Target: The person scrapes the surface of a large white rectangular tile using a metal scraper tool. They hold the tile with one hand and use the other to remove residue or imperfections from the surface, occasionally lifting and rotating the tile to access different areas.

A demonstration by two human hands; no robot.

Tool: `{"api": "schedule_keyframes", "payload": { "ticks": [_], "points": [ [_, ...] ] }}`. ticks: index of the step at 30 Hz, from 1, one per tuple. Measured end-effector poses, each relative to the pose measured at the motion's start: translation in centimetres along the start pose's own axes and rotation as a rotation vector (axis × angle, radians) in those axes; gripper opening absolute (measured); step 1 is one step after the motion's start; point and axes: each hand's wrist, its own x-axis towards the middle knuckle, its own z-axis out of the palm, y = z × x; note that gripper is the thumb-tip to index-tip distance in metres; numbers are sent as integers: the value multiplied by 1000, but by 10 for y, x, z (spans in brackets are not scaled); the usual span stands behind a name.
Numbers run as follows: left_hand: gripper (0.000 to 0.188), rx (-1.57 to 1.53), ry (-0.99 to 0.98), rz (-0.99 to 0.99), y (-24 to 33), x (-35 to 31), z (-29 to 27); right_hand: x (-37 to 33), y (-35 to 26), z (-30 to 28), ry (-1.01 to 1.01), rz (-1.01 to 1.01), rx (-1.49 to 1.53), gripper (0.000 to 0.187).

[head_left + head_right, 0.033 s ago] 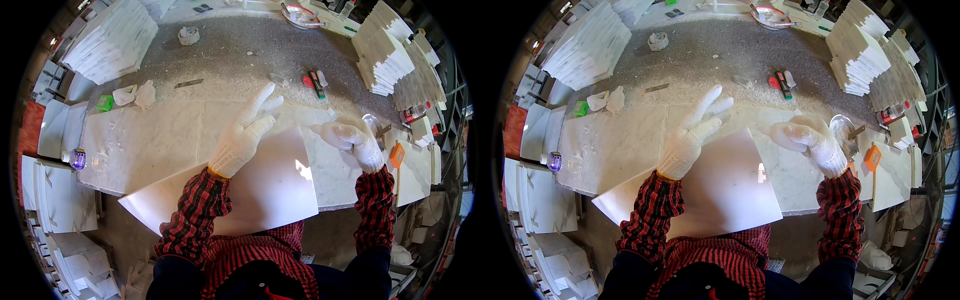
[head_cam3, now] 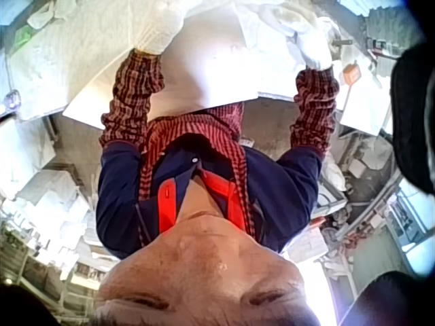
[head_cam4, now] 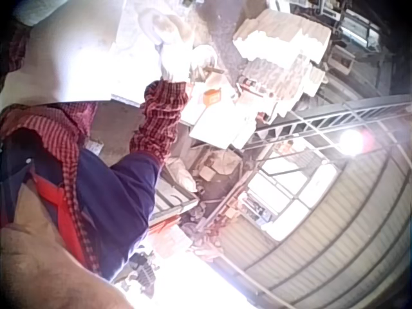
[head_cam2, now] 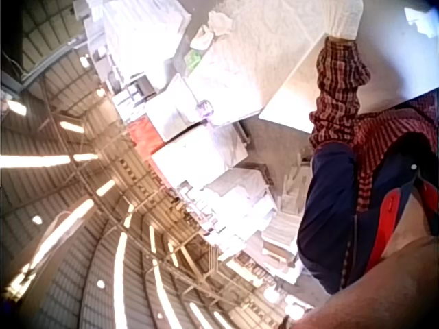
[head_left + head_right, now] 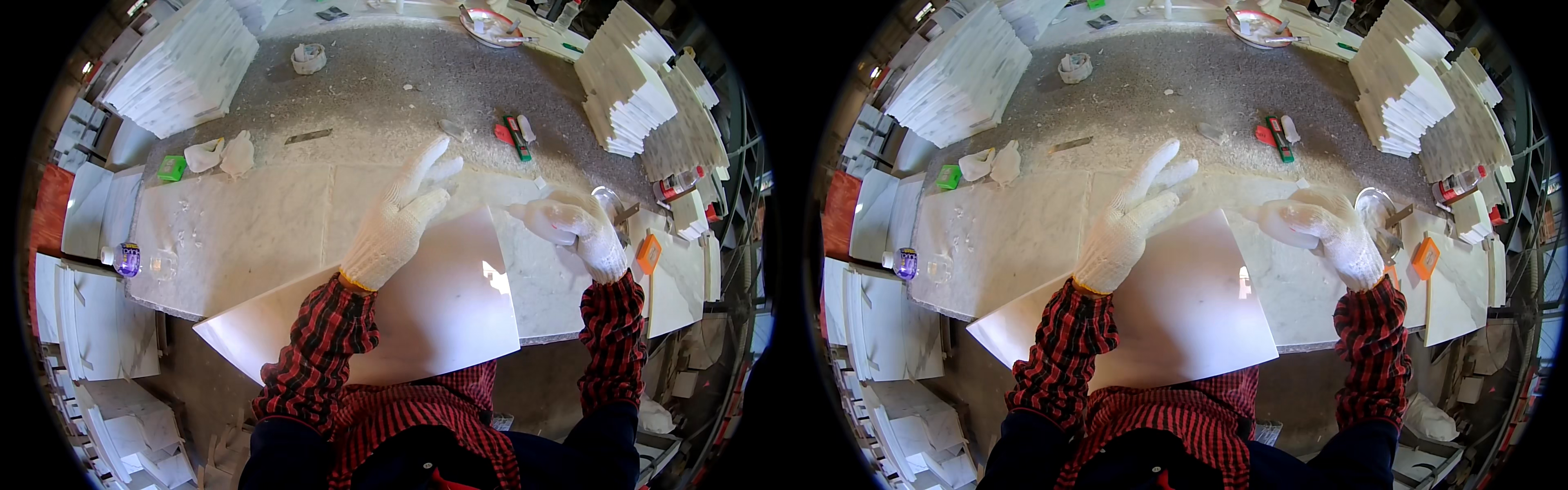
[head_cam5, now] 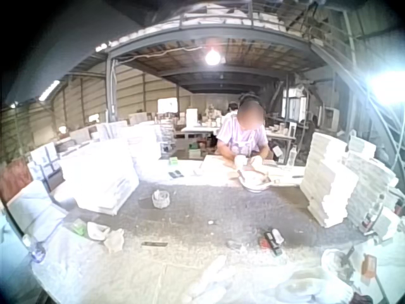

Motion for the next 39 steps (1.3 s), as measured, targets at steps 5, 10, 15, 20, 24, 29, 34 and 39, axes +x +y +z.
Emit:
{"api": "schedule_keyframes", "payload": {
  "ticks": [5,10,15,20,24,29,34,39],
  "points": [
    [62,1,3,-1,0,0,0,1,5,-1,12,-35,-14,38],
    [62,13,1,-4,-2,2,0,1,7,-6,-18,-32,-26,37],
    [62,7,6,2,-3,2,0,-3,-1,-1,-23,-9,-31,37],
    [61,-36,31,-9,-3,0,4,0,6,-5,-41,-69,119,38],
    [56,245,118,121,-9,-1,6,17,18,-1,94,-76,170,42],
    [52,378,219,110,-21,3,10,91,67,19,236,-123,89,47],
    [49,496,243,165,-35,17,14,153,105,27,566,-180,-419,45],
    [52,507,204,67,-31,15,12,148,107,45,708,-167,-629,37]
  ]
}}
